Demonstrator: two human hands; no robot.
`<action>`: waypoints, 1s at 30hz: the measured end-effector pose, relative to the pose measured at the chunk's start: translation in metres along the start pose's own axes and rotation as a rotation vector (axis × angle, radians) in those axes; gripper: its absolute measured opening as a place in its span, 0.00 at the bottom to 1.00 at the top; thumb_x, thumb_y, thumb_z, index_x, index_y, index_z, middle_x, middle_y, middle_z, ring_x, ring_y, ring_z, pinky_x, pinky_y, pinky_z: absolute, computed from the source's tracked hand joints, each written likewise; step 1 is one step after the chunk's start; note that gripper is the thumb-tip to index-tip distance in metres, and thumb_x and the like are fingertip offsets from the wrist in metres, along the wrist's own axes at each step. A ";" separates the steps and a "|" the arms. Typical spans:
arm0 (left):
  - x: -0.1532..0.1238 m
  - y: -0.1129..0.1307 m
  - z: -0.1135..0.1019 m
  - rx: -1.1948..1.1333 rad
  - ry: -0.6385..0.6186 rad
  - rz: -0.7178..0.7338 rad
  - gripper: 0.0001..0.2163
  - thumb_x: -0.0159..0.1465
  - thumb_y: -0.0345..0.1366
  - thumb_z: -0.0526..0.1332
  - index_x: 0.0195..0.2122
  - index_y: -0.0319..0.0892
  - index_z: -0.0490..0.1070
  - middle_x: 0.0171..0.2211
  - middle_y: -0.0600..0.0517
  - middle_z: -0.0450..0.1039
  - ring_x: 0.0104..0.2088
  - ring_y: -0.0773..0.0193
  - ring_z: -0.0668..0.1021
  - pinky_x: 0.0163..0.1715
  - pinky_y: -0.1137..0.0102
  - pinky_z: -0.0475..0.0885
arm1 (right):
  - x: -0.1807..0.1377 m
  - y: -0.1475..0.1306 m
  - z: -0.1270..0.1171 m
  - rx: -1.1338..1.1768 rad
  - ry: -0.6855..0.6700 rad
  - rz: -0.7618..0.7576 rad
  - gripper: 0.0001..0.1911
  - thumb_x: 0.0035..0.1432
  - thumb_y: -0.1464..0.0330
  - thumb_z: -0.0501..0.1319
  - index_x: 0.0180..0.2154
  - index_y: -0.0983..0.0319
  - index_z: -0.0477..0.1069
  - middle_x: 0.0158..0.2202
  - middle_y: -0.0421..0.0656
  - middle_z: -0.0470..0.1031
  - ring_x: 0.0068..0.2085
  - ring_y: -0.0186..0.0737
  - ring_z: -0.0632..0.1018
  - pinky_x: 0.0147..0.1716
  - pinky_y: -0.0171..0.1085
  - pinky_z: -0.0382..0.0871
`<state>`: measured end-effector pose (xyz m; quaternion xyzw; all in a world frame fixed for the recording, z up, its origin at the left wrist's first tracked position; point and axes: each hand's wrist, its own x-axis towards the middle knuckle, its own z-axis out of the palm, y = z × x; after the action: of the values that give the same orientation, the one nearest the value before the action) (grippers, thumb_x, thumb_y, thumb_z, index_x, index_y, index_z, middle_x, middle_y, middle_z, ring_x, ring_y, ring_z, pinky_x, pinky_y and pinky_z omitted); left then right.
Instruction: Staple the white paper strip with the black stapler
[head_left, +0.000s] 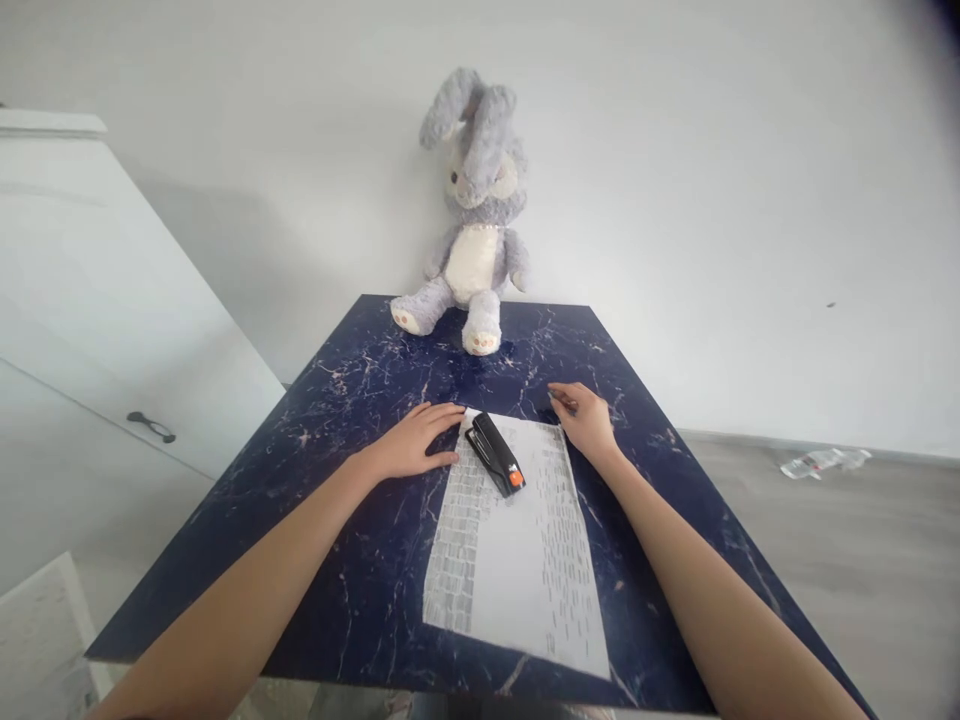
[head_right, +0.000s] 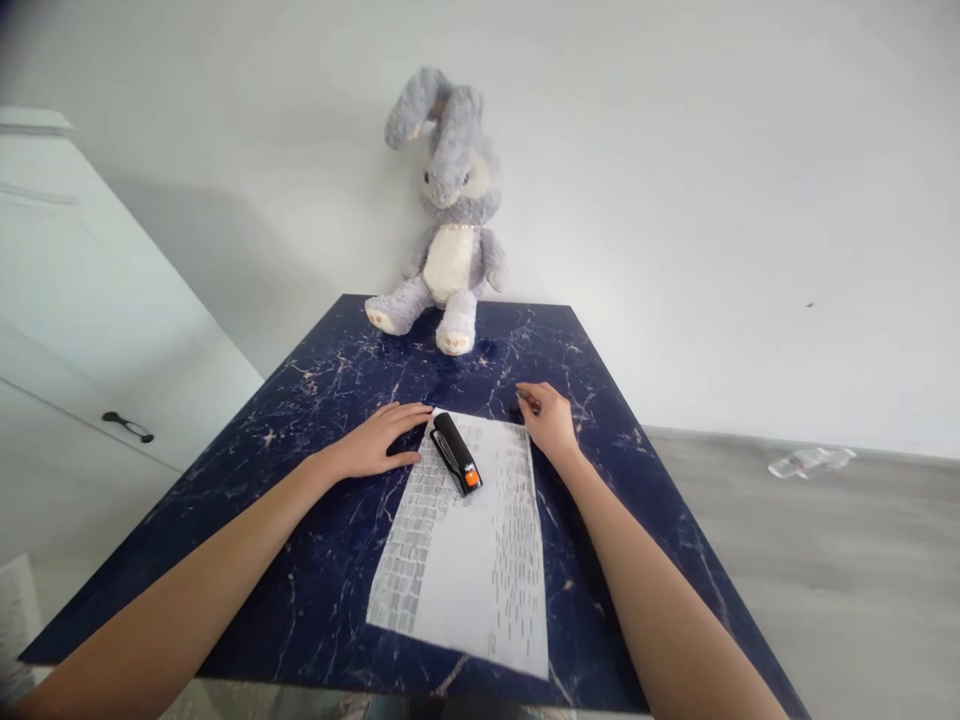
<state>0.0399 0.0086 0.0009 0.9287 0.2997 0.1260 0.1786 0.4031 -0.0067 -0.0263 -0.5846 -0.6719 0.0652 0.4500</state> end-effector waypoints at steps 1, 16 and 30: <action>0.000 0.000 0.000 0.008 -0.003 0.001 0.30 0.70 0.54 0.59 0.70 0.51 0.61 0.72 0.44 0.58 0.72 0.48 0.61 0.73 0.47 0.46 | 0.000 0.001 0.001 -0.003 -0.004 -0.007 0.16 0.61 0.67 0.58 0.46 0.60 0.80 0.39 0.45 0.79 0.35 0.42 0.80 0.40 0.43 0.78; -0.003 0.004 0.000 0.006 0.058 0.035 0.22 0.71 0.49 0.59 0.65 0.52 0.68 0.69 0.46 0.64 0.69 0.50 0.66 0.71 0.47 0.51 | 0.000 0.001 0.002 -0.058 -0.011 -0.009 0.14 0.61 0.62 0.59 0.43 0.59 0.80 0.37 0.46 0.79 0.32 0.42 0.79 0.38 0.43 0.77; -0.004 0.002 0.000 0.022 0.185 0.103 0.11 0.71 0.38 0.59 0.47 0.49 0.81 0.61 0.48 0.72 0.63 0.52 0.72 0.66 0.53 0.62 | 0.000 0.010 0.004 -0.045 0.003 0.019 0.15 0.61 0.60 0.60 0.43 0.60 0.80 0.37 0.46 0.81 0.32 0.43 0.79 0.38 0.43 0.76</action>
<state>0.0378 0.0049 0.0009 0.9292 0.2679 0.2169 0.1334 0.4077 -0.0016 -0.0352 -0.6011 -0.6670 0.0535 0.4369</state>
